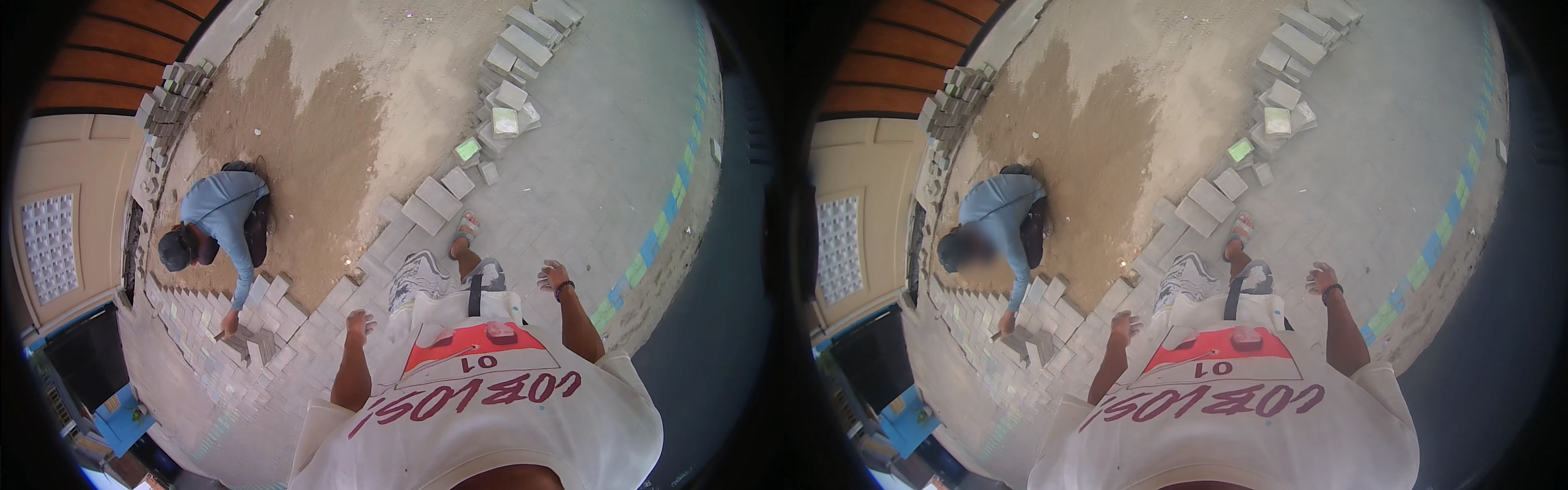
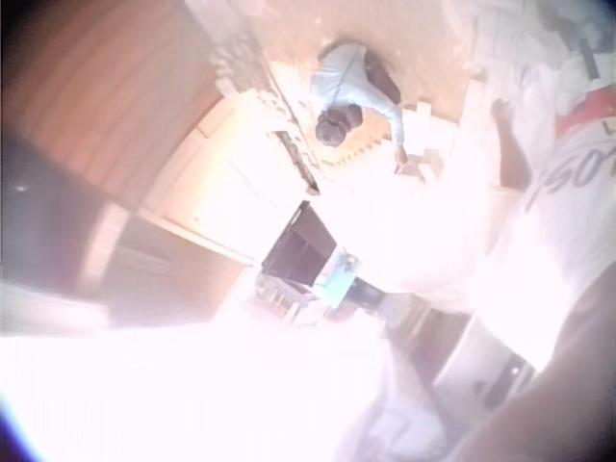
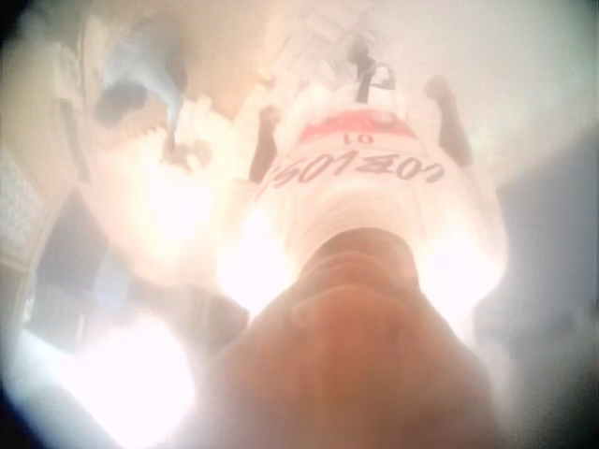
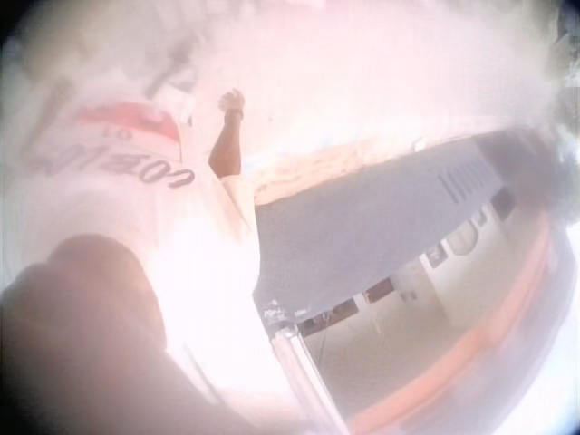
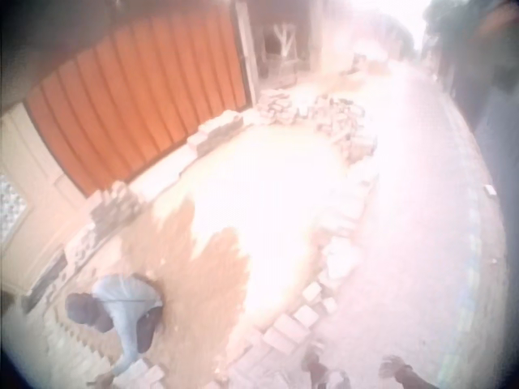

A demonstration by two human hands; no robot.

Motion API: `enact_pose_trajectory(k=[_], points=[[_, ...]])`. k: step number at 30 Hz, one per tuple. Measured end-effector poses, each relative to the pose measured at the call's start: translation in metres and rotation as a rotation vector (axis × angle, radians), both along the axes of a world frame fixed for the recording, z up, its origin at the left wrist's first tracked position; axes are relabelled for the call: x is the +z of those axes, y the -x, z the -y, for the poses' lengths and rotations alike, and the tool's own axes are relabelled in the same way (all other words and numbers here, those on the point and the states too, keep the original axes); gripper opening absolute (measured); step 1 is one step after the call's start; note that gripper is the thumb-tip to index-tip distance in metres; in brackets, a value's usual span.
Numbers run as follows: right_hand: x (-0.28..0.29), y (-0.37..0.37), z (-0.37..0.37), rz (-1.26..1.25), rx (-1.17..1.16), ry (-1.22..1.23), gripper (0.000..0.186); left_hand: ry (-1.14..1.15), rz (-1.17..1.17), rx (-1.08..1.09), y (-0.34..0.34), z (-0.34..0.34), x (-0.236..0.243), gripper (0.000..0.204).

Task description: The person carries stacks of rectangular paving tiles and places them onto a prepared ground surface. Another worker is visible laying tiles nearby. The person then sweeps the area with a broom.

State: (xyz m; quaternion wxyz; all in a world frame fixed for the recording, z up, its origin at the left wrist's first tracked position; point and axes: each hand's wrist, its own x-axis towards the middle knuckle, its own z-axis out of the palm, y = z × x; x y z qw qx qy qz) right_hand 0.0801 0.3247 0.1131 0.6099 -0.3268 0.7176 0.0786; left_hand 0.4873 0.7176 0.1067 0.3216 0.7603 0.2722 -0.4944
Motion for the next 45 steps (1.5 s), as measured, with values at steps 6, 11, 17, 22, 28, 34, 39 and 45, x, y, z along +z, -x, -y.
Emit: enact_pose_trajectory(k=[6, 11, 17, 22, 28, 34, 39, 45], points=[[-0.01, -0.089, 0.076, 0.082, 0.016, -0.028, 0.045, 0.107, 0.045, -0.123, -0.04, 0.072, -0.024, 0.027], [-0.095, -0.189, 0.027, 0.232, 0.083, -0.154, 0.045, 0.225, 0.046, -0.372, -0.086, 0.156, -0.117, 0.032], [-0.321, -0.198, -0.13, 0.181, 0.56, -0.146, 0.056, 0.259, 0.189, -0.751, -0.111, 0.247, -0.278, 0.035], [-0.422, -0.246, -0.141, -0.071, 0.561, -0.204, 0.074, 0.156, 0.148, -1.08, -0.121, 0.29, -0.401, 0.055], [-0.533, -0.265, -0.125, -0.242, 0.169, 0.12, 0.073, 0.165, 0.088, -1.19, -0.101, 0.312, -0.519, 0.07], [-0.539, -0.296, -0.117, -0.167, -0.39, 0.202, 0.066, 0.177, 0.301, -1.195, -0.065, 0.291, -0.558, 0.067], [-0.543, -0.301, -0.139, -0.125, -0.71, -0.009, 0.052, 0.095, 0.332, -1.213, -0.058, 0.289, -0.537, 0.061], [-0.453, -0.294, -0.256, -0.156, -1.086, -0.298, 0.053, 0.105, 0.269, -1.54, -0.027, 0.266, -0.441, 0.065]])
